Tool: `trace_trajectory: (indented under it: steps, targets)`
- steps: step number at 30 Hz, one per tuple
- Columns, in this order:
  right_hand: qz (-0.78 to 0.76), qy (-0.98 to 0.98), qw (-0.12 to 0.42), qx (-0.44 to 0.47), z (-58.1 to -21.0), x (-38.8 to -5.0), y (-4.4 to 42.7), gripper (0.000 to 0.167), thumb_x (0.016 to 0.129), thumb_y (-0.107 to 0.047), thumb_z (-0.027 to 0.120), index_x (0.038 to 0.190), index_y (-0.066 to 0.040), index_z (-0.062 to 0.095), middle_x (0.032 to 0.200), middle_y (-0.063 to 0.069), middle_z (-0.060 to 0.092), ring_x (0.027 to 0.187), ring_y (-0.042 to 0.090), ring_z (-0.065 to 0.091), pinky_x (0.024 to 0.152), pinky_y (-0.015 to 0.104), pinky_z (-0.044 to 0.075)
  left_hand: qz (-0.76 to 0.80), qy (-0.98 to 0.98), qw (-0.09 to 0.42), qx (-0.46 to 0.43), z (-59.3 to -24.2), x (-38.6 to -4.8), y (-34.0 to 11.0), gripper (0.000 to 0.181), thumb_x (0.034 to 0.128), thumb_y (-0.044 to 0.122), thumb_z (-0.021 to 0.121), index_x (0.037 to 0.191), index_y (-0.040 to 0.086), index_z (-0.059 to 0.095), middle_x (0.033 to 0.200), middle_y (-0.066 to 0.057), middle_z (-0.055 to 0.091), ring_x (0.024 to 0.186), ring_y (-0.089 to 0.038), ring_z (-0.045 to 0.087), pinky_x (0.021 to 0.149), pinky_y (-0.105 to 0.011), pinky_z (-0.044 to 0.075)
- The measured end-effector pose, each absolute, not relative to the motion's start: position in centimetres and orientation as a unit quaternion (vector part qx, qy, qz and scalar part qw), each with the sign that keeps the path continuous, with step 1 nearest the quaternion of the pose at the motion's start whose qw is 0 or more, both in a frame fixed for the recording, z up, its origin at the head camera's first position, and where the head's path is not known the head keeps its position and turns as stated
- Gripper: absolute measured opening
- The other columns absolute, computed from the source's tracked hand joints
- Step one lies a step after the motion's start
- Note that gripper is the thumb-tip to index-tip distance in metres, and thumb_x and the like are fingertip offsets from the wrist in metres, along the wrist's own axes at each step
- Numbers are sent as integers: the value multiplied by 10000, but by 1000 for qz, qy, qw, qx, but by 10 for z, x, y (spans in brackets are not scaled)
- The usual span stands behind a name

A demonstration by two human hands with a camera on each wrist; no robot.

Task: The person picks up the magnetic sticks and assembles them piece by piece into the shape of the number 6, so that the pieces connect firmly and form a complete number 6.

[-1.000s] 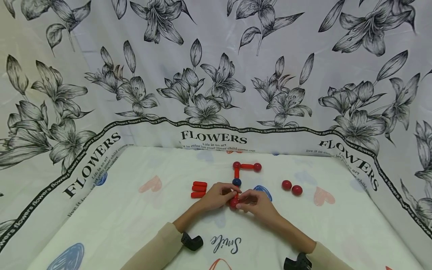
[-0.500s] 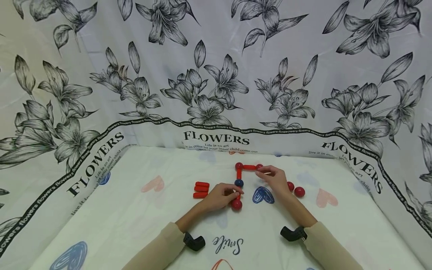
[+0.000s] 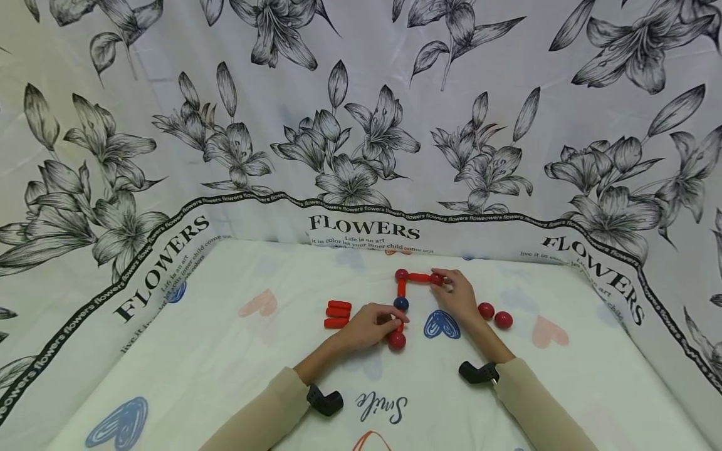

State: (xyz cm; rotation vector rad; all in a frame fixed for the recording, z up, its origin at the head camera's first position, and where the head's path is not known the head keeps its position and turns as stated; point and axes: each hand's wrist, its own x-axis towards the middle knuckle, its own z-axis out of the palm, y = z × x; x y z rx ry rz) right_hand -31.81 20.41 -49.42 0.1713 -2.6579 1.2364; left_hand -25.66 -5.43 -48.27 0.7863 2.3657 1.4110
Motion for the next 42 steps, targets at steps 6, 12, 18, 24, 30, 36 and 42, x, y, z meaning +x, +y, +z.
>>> trace_trajectory:
  steps: [6,12,18,24,30,36,42]
  targets:
    - [396,-906,132,73,-496,-319,205,358,910,-223,630,1267,-230,603,1145,64,581,1056,250,556,862,413,524,477,818,158,281,-474,-258,-57,236,948,269,570,1167,272,658,778,-3,602,626,-149,578,544,-258,481]
    - [401,-903,138,75,-498,-318,205,354,898,-215,646,1250,-231,614,1125,56,588,1044,239,562,837,404,531,476,814,169,288,-458,-262,-69,268,946,306,569,1201,263,637,839,-77,647,657,-213,593,547,-302,503]
    - [406,-899,144,78,-497,-317,203,347,900,-220,646,1245,-231,616,1113,50,591,1037,228,568,827,395,534,490,812,133,289,-444,-278,-93,303,932,321,591,1196,183,643,841,-89,665,621,-231,586,571,-333,506]
    - [404,-900,147,78,-496,-317,203,349,900,-216,646,1248,-226,616,1114,51,595,1036,228,573,824,394,536,512,817,105,245,-442,-290,-117,341,908,310,629,1203,138,638,863,-76,675,702,-316,606,609,-302,506]
    - [400,-901,150,77,-495,-316,203,355,899,-209,646,1253,-213,614,1115,56,596,1037,231,570,820,393,535,513,825,92,216,-441,-295,-129,325,874,317,673,1175,195,659,874,-57,675,719,-252,615,587,-272,483]
    - [401,-900,152,79,-494,-316,203,356,896,-201,651,1250,-205,615,1107,56,597,1029,228,565,816,385,529,524,822,80,211,-439,-299,-143,342,841,288,710,1141,128,672,861,-48,660,746,-212,582,565,-286,477]
    - [400,-901,150,79,-495,-316,203,359,895,-202,652,1252,-212,614,1101,55,598,1024,225,567,812,373,529,547,809,76,203,-449,-304,-164,371,825,242,732,1125,36,662,866,-83,646,789,-219,586,576,-330,479]
